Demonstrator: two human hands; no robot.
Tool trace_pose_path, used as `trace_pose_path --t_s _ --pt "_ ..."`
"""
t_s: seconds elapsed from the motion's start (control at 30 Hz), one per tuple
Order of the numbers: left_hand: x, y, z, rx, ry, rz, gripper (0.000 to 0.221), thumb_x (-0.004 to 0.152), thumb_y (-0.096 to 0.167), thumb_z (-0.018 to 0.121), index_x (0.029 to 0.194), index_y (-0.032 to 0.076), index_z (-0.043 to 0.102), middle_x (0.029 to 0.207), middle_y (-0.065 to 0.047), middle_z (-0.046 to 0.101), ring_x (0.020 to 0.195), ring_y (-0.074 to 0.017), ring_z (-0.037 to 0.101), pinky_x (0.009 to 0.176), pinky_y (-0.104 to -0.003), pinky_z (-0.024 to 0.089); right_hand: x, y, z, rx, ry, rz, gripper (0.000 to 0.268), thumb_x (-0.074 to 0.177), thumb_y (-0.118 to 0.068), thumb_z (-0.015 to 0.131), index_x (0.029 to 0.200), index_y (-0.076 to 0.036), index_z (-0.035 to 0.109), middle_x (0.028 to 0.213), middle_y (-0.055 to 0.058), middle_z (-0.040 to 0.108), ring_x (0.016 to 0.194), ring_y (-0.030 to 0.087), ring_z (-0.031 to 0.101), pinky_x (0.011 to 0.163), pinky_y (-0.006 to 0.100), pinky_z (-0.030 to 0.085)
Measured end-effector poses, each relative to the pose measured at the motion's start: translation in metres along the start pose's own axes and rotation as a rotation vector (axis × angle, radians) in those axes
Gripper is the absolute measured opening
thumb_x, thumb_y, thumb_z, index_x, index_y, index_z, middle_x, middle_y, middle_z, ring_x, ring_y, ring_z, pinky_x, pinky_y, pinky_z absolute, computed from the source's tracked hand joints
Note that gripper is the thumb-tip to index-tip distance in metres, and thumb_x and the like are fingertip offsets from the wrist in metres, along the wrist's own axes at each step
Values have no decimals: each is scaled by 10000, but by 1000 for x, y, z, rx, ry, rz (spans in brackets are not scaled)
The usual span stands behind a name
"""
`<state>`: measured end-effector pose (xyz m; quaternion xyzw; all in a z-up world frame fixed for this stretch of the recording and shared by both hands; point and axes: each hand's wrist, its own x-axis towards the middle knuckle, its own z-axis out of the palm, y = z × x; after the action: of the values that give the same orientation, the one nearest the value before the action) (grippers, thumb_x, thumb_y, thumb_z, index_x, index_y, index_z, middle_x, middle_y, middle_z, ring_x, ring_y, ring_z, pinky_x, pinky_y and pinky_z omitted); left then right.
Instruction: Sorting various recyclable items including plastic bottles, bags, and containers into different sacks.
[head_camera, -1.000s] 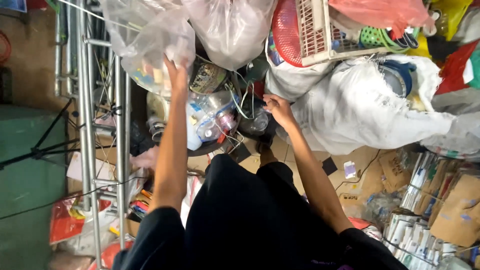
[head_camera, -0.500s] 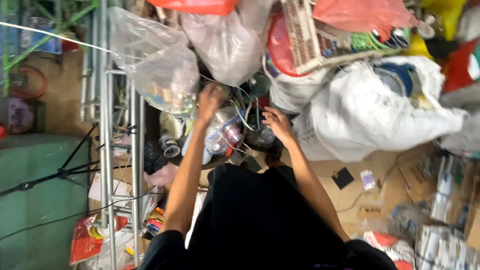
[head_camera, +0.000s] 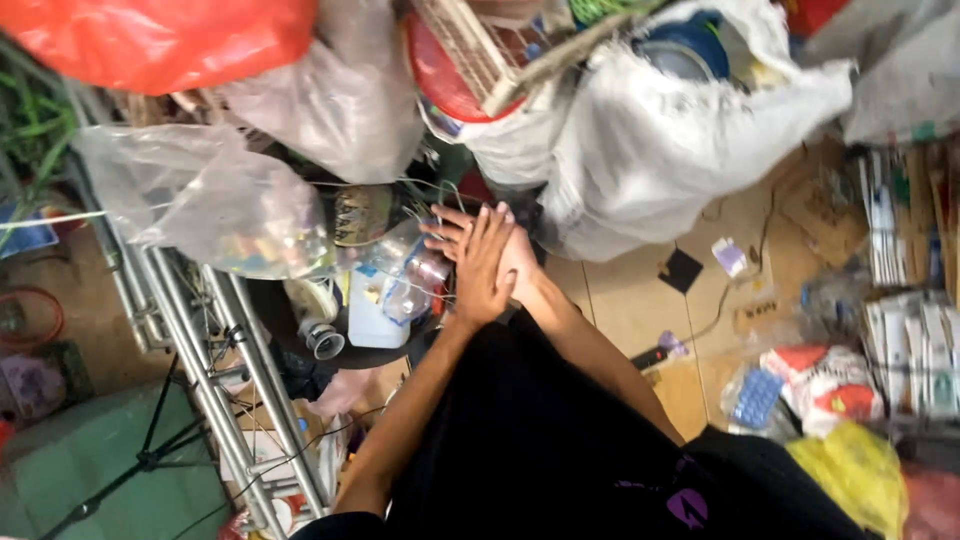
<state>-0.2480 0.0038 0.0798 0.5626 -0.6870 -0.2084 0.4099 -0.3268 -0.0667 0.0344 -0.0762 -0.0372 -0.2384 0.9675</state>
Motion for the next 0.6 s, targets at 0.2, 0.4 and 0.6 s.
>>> trace_pose_path --t_s 0.2,0.4,0.6 --pt "-6 -39 34 -13 -104 -201 654 1080 394 362 1635 52 318 1733 -165 242 1632 -343 175 1309 -527 89 -33 -50 54 -341 622 -87 710 1019 -483 436 1605 -96 335 1654 115 382 1480 248 377 1214 412 235" --pt "7 -43 91 -1341 131 -750 786 1052 601 272 1638 78 238 1679 -209 283 1526 -365 310 1217 -521 237 -56 -84 74 -618 394 -210 678 1061 -420 443 1606 -32 334 1637 154 428 1506 334 418 1283 462 297" --pt "42 -2 162 -1554 95 -695 693 1084 492 429 1626 108 230 1634 -201 355 1448 -354 409 1226 -511 318 -100 -101 38 -594 438 -191 585 1076 -302 421 1577 -6 362 1602 244 435 1475 354 458 1256 437 310"
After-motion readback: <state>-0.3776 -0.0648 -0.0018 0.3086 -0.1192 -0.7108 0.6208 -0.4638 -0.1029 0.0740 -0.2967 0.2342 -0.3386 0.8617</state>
